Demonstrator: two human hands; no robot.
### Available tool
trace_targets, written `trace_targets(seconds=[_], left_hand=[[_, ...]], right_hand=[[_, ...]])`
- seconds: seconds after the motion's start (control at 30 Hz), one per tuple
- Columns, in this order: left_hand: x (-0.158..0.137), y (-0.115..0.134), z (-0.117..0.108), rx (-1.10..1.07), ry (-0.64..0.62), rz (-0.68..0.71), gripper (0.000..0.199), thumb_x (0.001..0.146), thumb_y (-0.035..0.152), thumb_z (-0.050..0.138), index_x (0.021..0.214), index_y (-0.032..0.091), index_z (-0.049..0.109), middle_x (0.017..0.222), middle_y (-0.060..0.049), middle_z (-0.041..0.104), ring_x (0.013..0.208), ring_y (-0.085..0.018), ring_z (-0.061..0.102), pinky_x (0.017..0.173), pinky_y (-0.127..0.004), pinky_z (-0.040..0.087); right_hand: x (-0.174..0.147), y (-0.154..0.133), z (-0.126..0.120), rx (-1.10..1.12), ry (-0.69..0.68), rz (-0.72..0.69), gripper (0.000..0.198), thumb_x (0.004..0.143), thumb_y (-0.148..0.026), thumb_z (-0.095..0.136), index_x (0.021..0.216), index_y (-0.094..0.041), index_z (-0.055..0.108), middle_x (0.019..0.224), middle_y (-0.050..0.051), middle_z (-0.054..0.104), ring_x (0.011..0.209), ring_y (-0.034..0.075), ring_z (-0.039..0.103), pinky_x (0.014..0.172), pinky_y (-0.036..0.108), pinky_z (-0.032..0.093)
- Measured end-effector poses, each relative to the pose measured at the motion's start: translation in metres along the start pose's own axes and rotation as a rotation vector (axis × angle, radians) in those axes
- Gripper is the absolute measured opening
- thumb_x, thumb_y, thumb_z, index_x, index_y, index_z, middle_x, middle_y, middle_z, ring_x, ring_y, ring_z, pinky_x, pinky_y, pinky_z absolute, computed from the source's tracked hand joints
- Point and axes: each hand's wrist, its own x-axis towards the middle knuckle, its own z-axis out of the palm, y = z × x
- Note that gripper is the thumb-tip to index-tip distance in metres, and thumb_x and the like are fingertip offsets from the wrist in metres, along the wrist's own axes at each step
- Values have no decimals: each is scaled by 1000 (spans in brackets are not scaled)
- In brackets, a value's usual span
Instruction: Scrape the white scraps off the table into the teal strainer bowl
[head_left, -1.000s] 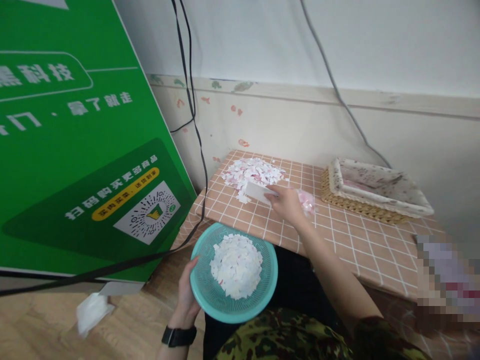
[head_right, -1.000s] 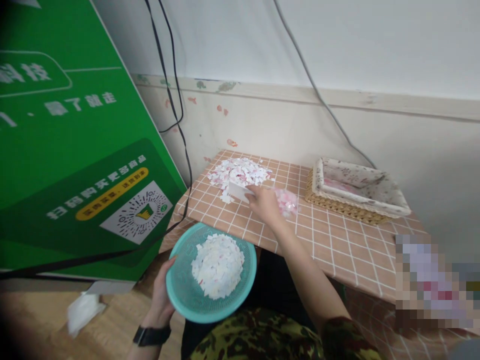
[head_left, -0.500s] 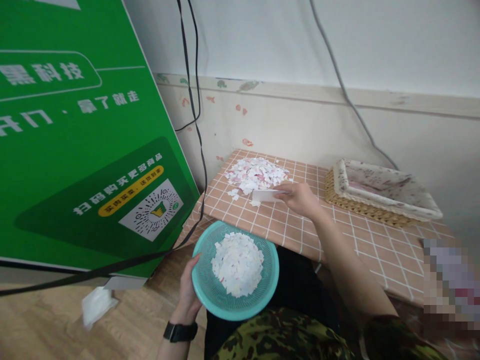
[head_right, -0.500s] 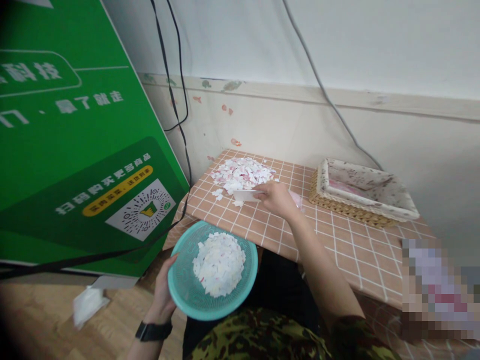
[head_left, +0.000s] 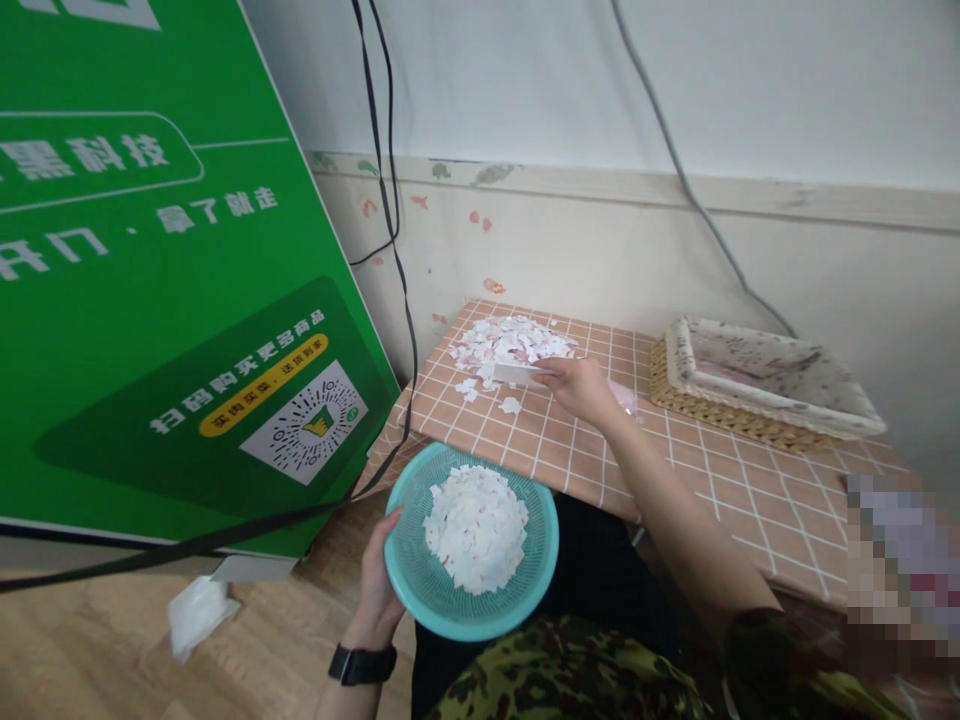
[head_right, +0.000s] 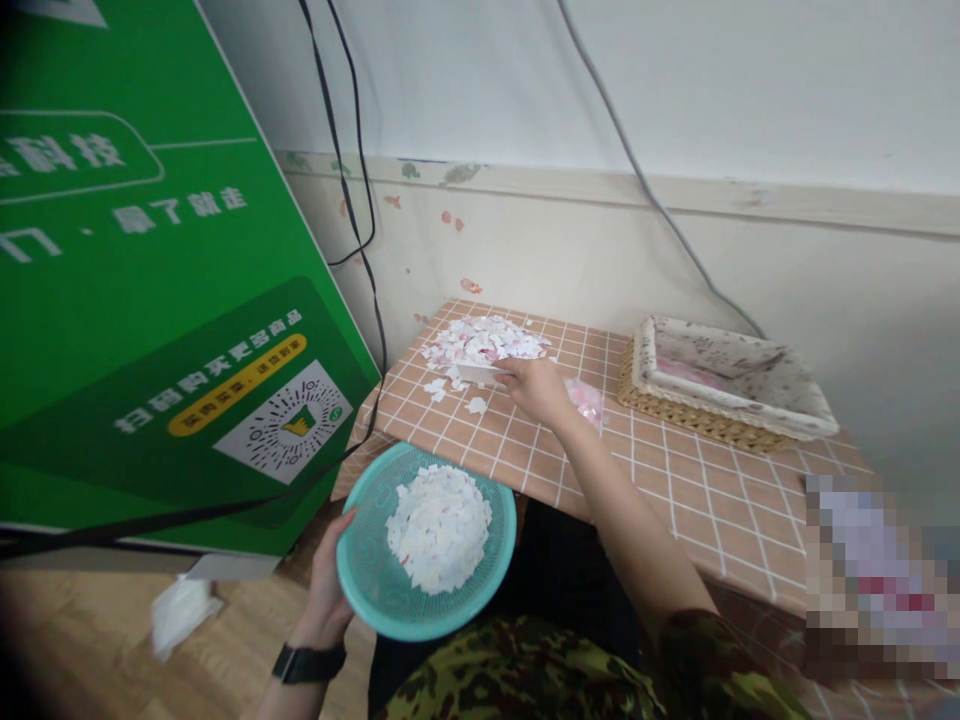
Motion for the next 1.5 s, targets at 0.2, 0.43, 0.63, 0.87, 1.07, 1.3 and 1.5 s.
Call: trace_targets(seconds=[0.2,0.43,0.63,0.87,1.07,1.3,1.5], left_hand=[[1,-1,0,-11,-9,-19,20,72,22,63,87,11,70,77,-9,74,77,-26,69,77,-39,53],[1,0,1,-12,-29,-24,19,72,23,63,86,11,70,76,-9,74,75,-26,69,76,-39,53],[0,-1,1,-6,-13,-24,18,72,22,63,85,11,70,74,-8,74,77,-26,69,77,-39,53],[-1,0,3,-25,-11,-23,20,72,21,62,87,11,69,76,-9,74,73,-25,69,75,-38,53],[1,-1,1,-34,-34,-5,19,72,21,63,87,11,70,80,-9,74,73,-24,69,76,-37,53],[1,-1,-1,-28,-40,-1,17,72,21,63,84,11,70,78,-8,74,72,-24,69,77,-38,53],[1,-1,0,-34,-48,-12,19,73,22,63,86,11,70,80,-9,74,74,-24,69,77,-37,52]], right_hand=[[8,0,2,56,-70,-70,22,80,-21,57,95,-24,71,91,2,72,86,20,65,77,33,47],[13,0,-7,124,-128,-75,22,79,-21,57,96,-24,71,92,2,72,86,19,65,79,33,47],[18,2,4,104,-117,-61,22,78,-19,58,95,-23,72,90,3,72,85,20,65,77,33,47],[16,-1,-9,184,-219,-70,21,78,-21,59,94,-24,72,86,0,72,80,18,64,75,31,48],[15,-5,-17,223,-288,-100,18,77,-21,59,90,-23,72,79,-2,71,75,16,64,71,29,47],[11,-16,-18,271,-304,-73,20,78,-22,58,92,-23,72,83,-1,72,77,16,64,73,29,48],[8,-13,-22,271,-351,-125,19,76,-21,60,90,-24,72,79,-2,72,72,15,64,66,26,47]])
